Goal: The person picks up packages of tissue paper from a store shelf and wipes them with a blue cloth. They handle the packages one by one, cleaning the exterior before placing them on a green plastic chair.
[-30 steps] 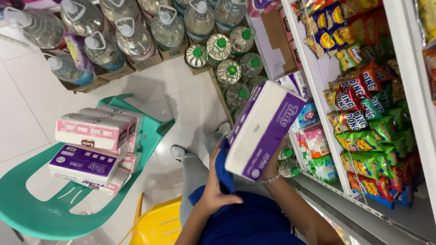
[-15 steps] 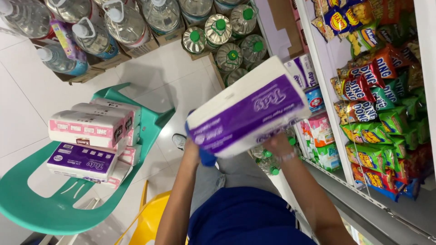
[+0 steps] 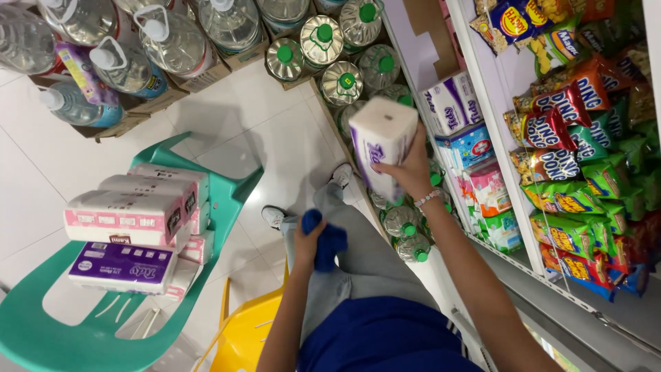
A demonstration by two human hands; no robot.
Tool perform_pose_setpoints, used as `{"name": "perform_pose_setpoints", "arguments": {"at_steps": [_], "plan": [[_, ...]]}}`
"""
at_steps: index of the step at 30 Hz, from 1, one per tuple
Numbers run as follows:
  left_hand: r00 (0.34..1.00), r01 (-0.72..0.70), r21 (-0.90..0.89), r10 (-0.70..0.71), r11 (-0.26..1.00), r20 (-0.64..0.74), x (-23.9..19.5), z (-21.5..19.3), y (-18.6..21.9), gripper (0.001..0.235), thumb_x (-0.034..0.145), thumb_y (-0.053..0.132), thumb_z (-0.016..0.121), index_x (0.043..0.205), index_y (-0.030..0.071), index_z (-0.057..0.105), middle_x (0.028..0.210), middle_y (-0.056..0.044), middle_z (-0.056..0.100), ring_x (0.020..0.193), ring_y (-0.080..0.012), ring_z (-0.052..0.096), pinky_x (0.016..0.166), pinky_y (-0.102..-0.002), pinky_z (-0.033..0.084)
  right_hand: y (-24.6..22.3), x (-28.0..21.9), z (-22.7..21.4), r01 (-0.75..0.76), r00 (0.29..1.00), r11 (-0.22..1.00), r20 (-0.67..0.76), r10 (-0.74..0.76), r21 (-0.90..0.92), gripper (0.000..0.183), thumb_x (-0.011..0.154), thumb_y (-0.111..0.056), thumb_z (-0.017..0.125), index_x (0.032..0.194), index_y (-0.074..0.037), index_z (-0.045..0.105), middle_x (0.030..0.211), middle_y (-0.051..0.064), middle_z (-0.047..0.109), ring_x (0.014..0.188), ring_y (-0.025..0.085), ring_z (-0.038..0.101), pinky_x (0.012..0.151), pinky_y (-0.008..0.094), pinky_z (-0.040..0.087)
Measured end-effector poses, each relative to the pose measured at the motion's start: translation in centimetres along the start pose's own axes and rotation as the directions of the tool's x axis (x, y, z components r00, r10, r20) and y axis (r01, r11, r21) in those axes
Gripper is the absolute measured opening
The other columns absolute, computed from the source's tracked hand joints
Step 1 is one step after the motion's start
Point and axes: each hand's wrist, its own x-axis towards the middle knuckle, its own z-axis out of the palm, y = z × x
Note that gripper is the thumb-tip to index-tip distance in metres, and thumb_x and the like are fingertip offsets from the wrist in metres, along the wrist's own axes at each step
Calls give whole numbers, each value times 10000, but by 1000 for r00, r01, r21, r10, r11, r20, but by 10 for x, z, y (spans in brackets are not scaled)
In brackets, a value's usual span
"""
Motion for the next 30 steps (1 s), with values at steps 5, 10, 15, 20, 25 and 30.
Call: {"name": "perform_pose_setpoints", "arguments": {"at_steps": [5,10,15,20,25,30], "plan": [[993,-69,236,89,969,-74,49,-50,-128,632,795,280,826,1312,-3,596,1139,-154,725,1027,-255,698,898,-363,545,124,13,-33,-94,978,806,97,184,-585,1178,495,-214,998,1456,-49,338,1367,199,549,1260,382,563,1067,486,482],[977,21,343,53,939,-205,42,-47,-152,841,778,347,849,1447,-13,489,1269,-210,671,1174,-315,653,974,-387,499,244,21,-76,-362,866,659,24,499,-659,1271,473,-275,991,1517,-82,293,1420,209,521,1307,396,547,1118,475,474],[979,94,392,-15,915,-201,32,-26,-157,857,756,392,839,1433,-20,512,1219,-228,710,1149,-327,695,972,-392,520,326,44,-118,-636,692,262,-386,610,-726,1460,597,-335,1000,1638,-140,-5,1609,271,298,1390,613,339,1138,632,361],[984,115,362,-57,925,-166,21,-8,-151,768,790,353,822,1398,-29,547,1184,-213,734,1114,-302,713,963,-377,527,402,83,-167,-567,760,208,-409,505,-797,1535,647,-434,1003,1637,-121,-128,1650,348,203,1483,578,256,1232,627,223],[978,164,251,-123,954,-171,23,9,-142,671,824,282,804,1379,-12,565,1198,-178,728,1110,-270,702,952,-359,529,433,130,-209,-497,782,64,-414,466,-865,1542,720,-475,974,1629,-92,-211,1649,413,101,1493,599,174,1232,630,154],[963,228,138,-203,964,-176,37,23,-164,608,822,205,806,1356,10,592,1185,-144,737,1086,-226,706,948,-335,534,430,180,-226,-461,797,50,-390,461,-886,1393,867,-508,906,1626,-49,-168,1700,407,62,1522,605,152,1253,619,146]]}}
